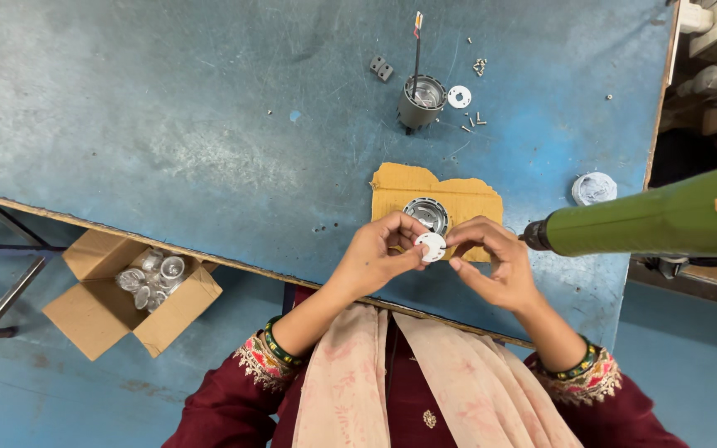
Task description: The person places a small LED disc and white ring into a metal bulb housing on the workbench, presses the parts into place, then uses a green electric screwdriver to drive screws into the housing. They then fit a black finned heat sink onto the assembly and drive more screws with the electric screwdriver to secure it.
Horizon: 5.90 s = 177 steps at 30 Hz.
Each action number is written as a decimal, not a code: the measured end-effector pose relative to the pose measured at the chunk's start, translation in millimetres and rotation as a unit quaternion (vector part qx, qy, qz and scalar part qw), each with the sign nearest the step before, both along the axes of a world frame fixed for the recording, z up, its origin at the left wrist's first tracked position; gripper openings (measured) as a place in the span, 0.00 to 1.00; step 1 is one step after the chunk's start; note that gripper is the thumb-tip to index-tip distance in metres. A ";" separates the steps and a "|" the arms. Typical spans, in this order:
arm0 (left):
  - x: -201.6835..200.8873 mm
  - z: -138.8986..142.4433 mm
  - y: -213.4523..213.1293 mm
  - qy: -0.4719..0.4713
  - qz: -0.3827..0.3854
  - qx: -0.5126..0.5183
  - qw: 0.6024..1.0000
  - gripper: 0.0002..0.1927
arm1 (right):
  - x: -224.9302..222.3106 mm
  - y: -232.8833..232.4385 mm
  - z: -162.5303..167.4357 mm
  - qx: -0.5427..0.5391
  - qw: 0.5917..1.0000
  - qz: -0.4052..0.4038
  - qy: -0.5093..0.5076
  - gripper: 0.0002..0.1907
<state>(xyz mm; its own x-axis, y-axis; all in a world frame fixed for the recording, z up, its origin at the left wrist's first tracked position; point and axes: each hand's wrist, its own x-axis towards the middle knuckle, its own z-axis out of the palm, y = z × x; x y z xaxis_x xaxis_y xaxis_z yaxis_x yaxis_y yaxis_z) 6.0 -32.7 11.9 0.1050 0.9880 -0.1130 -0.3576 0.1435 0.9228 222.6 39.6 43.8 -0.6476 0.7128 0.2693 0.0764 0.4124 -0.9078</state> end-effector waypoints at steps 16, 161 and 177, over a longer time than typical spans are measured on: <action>2.4 12.5 4.5 0.075 0.031 0.016 0.997 0.12 | -9.1 -8.5 -24.2 -0.224 0.972 -0.055 0.039 0.07; 19.9 28.6 13.5 0.212 0.081 0.118 0.967 0.10 | -1.3 -4.5 -38.0 -0.336 0.926 -0.119 0.127 0.10; 3.5 20.4 21.1 0.038 -0.025 0.015 0.999 0.15 | 1.1 -3.5 -52.5 -0.383 0.901 -0.114 0.168 0.08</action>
<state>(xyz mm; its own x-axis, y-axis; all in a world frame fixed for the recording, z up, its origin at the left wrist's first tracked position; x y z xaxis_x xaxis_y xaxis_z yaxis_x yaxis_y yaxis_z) 9.4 -11.6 32.3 0.1471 0.9848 -0.0924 -0.2794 0.1310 0.9512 223.7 36.0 -8.7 -0.4342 0.8775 -0.2036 -0.2531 -0.3357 -0.9073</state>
